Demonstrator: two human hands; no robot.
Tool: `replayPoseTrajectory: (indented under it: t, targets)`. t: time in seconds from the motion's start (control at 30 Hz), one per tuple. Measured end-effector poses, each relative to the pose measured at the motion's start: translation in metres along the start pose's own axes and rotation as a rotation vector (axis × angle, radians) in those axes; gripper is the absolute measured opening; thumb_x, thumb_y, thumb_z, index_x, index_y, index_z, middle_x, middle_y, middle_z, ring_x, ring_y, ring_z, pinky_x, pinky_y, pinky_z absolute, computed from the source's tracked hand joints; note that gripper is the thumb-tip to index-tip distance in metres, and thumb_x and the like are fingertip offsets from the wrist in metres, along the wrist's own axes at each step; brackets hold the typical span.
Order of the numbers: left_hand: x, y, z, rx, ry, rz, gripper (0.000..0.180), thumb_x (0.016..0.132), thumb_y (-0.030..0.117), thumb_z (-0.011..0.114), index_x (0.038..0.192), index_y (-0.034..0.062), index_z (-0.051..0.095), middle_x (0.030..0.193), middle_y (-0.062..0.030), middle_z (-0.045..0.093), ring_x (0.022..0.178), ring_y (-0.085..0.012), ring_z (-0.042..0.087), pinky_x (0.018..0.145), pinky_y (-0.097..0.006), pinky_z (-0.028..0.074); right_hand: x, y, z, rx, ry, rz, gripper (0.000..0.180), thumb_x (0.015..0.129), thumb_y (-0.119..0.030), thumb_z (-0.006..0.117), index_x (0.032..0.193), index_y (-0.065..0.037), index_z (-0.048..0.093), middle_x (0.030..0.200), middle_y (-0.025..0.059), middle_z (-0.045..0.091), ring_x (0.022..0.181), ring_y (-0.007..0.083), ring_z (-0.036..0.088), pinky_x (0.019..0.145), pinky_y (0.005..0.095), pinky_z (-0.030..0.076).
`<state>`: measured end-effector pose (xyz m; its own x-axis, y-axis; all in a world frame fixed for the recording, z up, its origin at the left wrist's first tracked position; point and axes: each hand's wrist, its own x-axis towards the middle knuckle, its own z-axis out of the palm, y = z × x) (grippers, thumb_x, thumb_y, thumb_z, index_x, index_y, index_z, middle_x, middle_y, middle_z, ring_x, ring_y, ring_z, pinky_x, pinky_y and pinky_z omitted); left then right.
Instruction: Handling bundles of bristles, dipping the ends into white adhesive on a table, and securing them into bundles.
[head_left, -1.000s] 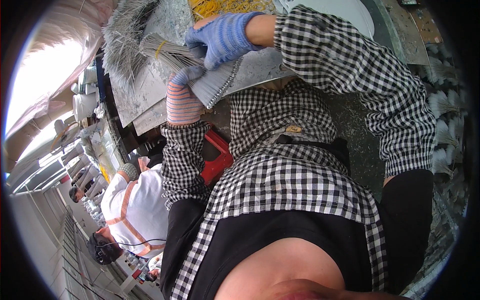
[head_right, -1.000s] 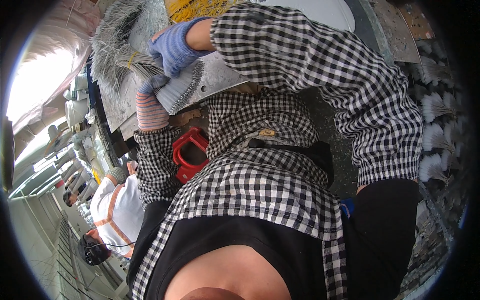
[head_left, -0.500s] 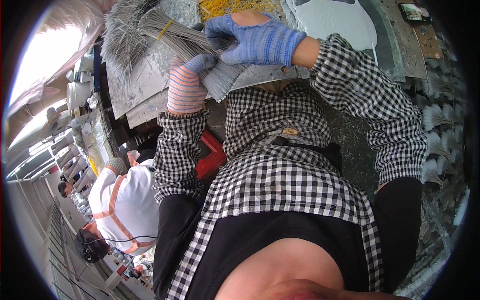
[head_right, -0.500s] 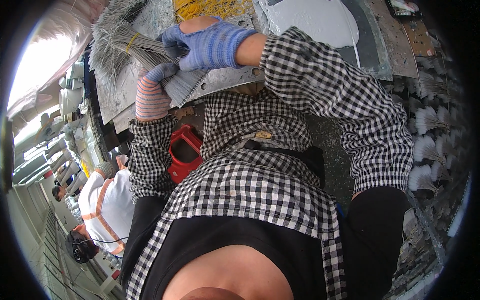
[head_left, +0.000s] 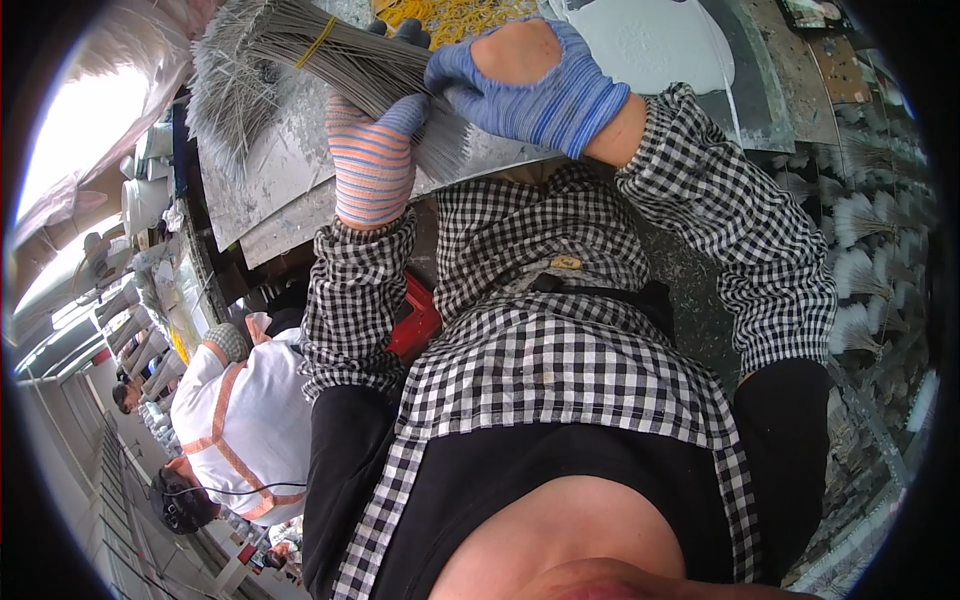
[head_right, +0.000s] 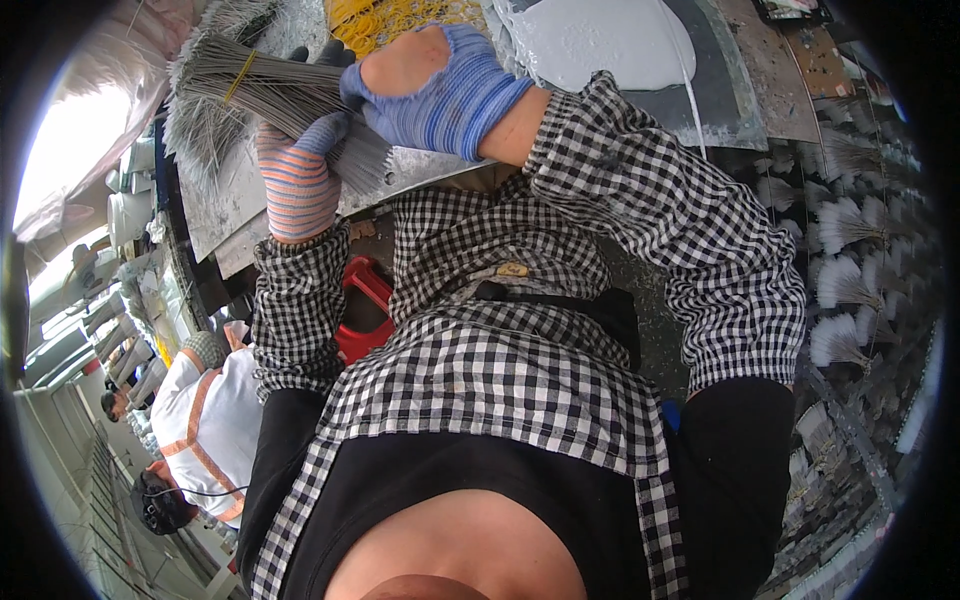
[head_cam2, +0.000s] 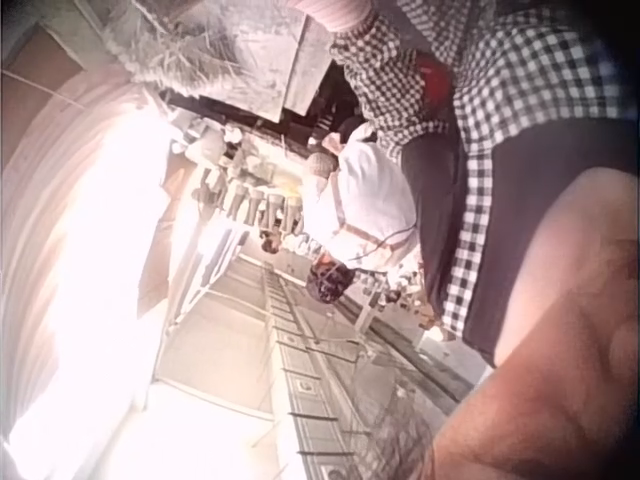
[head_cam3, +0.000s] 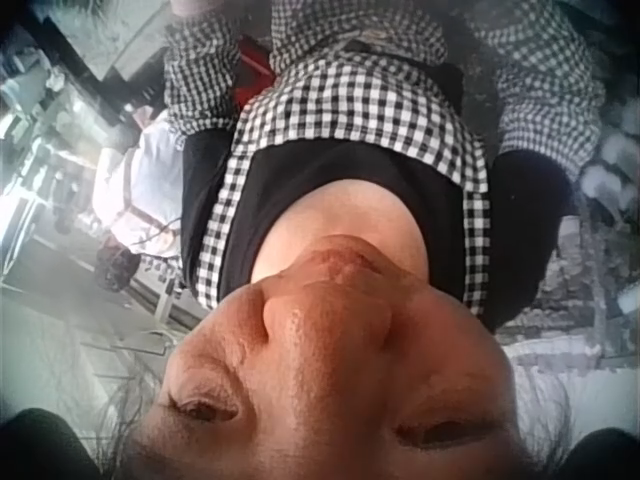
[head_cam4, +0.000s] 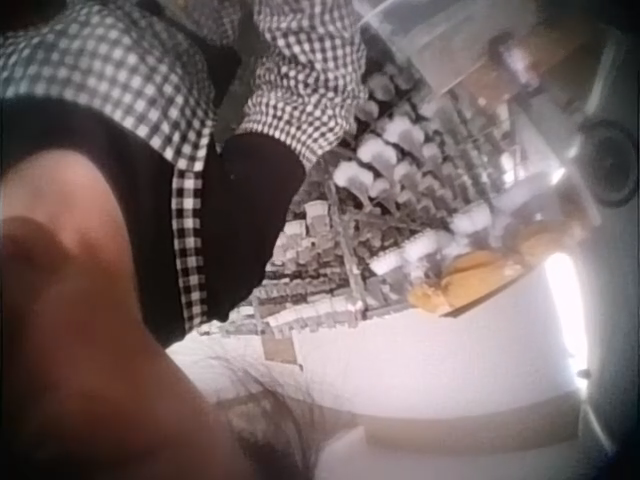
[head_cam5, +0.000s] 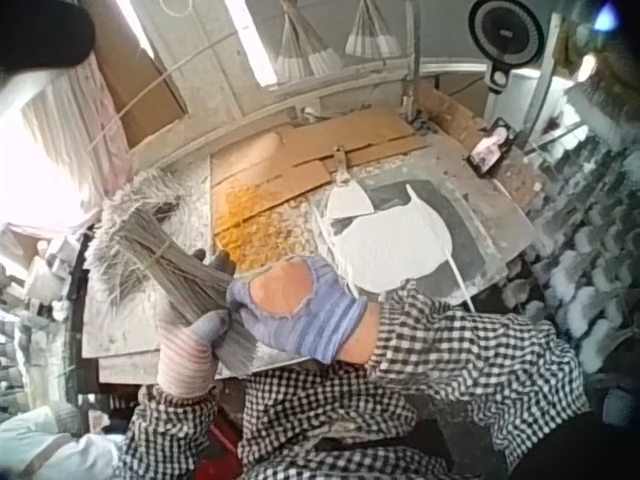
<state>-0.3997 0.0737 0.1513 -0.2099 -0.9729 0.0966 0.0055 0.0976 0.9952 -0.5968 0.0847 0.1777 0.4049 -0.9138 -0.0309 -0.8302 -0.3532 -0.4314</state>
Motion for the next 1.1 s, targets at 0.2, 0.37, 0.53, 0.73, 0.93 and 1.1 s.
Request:
replayPoseTrajectory:
  t: [0.2, 0.37, 0.53, 0.73, 0.93, 1.1]
  targets:
    - [0.005, 0.01, 0.029, -0.274, -0.051, 0.022, 0.07, 0.079, -0.015, 0.063, 0.144, 0.0001, 0.042, 0.139, -0.017, 0.057, 0.125, -0.027, 0.058, 0.108, -0.038, 0.049, 0.0, 0.022, -0.005, 0.236, 0.318, -0.164, 0.032, 0.089, -0.033, 0.065, 0.109, -0.01, 0.07, 0.084, 0.0136, 0.073, 0.078, 0.0313, 0.07, 0.076, 0.0422, 0.057]
    - [0.012, 0.01, 0.04, -0.111, -0.024, 0.085, 0.061, 0.083, -0.014, 0.063, 0.14, -0.0008, 0.045, 0.132, -0.015, 0.061, 0.119, -0.0243, 0.062, 0.103, -0.035, 0.053, -0.003, 0.034, -0.004, 0.256, 0.386, -0.114, 0.027, 0.083, -0.028, 0.066, 0.094, -0.004, 0.072, 0.083, 0.0183, 0.07, 0.078, 0.0347, 0.069, 0.074, 0.0423, 0.055]
    - [0.031, -0.011, 0.026, -0.12, -0.073, 0.126, 0.05, 0.088, -0.009, 0.065, 0.135, -0.0021, 0.048, 0.123, -0.0144, 0.064, 0.11, -0.0223, 0.066, 0.094, -0.031, 0.058, -0.008, 0.037, -0.009, 0.294, 0.494, -0.094, 0.026, 0.083, -0.028, 0.066, 0.089, -0.003, 0.069, 0.082, 0.0178, 0.07, 0.078, 0.0353, 0.069, 0.073, 0.0426, 0.055]
    - [0.051, 0.01, 0.055, 0.053, -0.18, 0.133, 0.049, 0.081, 0.002, 0.076, 0.126, 0.0007, 0.056, 0.112, -0.0158, 0.068, 0.102, -0.0261, 0.069, 0.086, -0.035, 0.059, -0.025, 0.063, -0.026, 0.327, 0.536, -0.109, 0.027, 0.085, -0.026, 0.066, 0.095, -0.001, 0.068, 0.086, 0.0191, 0.07, 0.08, 0.0354, 0.068, 0.073, 0.0419, 0.054]
    - [0.081, 0.044, 0.124, 0.069, -0.425, 0.128, 0.046, 0.085, 0.005, 0.072, 0.127, 0.0013, 0.054, 0.103, -0.0045, 0.065, 0.093, -0.014, 0.062, 0.083, -0.028, 0.053, -0.053, 0.106, -0.038, 0.266, 0.487, -0.038, 0.033, 0.086, -0.025, 0.067, 0.108, 0.0, 0.062, 0.09, 0.0215, 0.068, 0.081, 0.0364, 0.066, 0.072, 0.0417, 0.052]
    - [0.109, 0.027, 0.164, 0.671, -0.533, 0.873, 0.044, 0.077, 0.005, 0.073, 0.118, 0.0029, 0.059, 0.106, -0.0144, 0.067, 0.097, -0.0325, 0.064, 0.088, -0.039, 0.053, -0.06, 0.168, -0.012, 0.052, 0.515, -0.039, 0.034, 0.088, -0.021, 0.069, 0.119, -0.006, 0.066, 0.108, 0.0143, 0.071, 0.096, 0.0292, 0.068, 0.084, 0.0379, 0.054]
